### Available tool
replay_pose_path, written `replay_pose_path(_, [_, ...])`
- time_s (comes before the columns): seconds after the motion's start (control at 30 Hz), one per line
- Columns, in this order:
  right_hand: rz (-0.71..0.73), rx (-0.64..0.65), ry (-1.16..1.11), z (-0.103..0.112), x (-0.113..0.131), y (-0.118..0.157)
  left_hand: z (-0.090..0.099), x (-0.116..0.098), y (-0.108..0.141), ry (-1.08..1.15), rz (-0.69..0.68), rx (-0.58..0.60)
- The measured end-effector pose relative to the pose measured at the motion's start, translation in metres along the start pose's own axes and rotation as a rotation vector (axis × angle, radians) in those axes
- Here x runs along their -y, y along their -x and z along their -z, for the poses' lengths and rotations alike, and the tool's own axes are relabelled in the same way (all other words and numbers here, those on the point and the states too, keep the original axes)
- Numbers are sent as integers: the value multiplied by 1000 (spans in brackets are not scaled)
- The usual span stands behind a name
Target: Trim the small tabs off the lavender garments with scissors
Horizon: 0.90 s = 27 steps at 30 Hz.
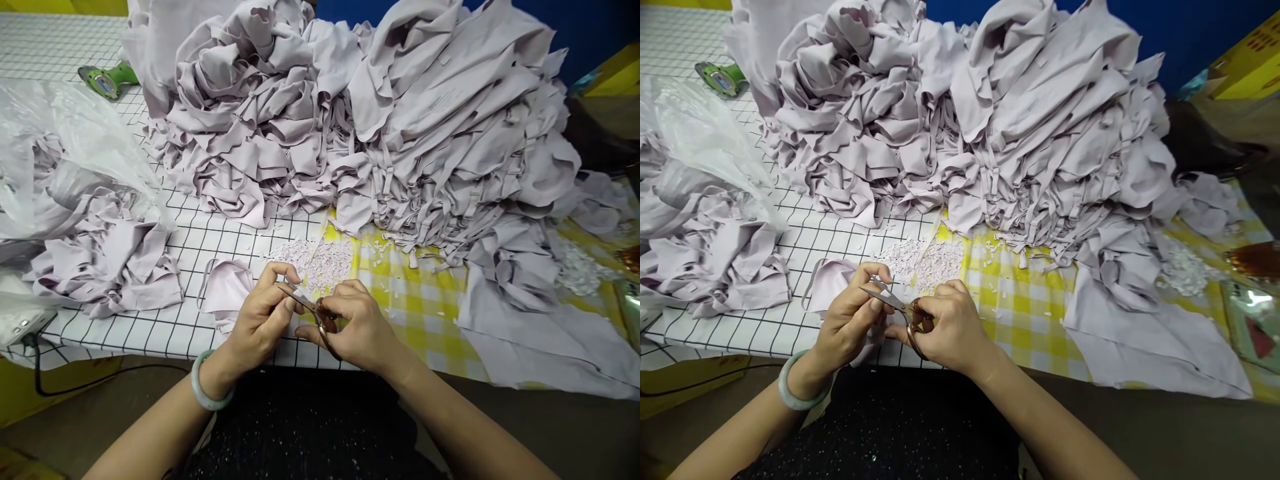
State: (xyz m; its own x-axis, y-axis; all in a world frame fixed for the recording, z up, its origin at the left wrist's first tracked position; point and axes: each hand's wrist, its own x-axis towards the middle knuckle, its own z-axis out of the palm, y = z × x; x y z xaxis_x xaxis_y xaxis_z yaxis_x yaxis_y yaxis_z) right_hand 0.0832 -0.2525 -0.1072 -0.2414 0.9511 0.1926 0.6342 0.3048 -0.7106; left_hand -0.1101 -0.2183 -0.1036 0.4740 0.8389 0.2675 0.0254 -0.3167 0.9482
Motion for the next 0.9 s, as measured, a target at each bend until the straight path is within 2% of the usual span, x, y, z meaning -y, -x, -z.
replay_pose_path(0.23, [-78,-101,128,0,-22,18,-17,11,-19,-3,11,100])
replay_pose_path(0.37, [-227,-102,87,8,-34,28,-23,11,-27,-9,57,126])
replay_pose_path(0.47, [-354,-120,27,20,-36,31,-2,8,-21,-161,50,136])
replay_pose_path(0.53, [-350,-110,-47,21,-31,28,23,10,-7,-430,29,44])
replay_pose_path(0.6, [-287,1,-159,9,-20,22,49,15,17,-728,58,-69])
replay_pose_path(0.67, [-179,173,-275,-17,-4,15,67,20,44,-843,142,-73])
replay_pose_path(0.73, [-48,282,-358,-50,15,9,73,21,66,-731,236,-13])
replay_pose_path(0.77, [7,292,-385,-65,24,5,73,20,71,-625,281,-5])
replay_pose_path(0.83, [46,213,-416,-86,35,-5,68,11,69,-372,371,-49])
replay_pose_path(0.9, [31,60,-441,-86,37,-24,64,-2,44,-108,392,-114])
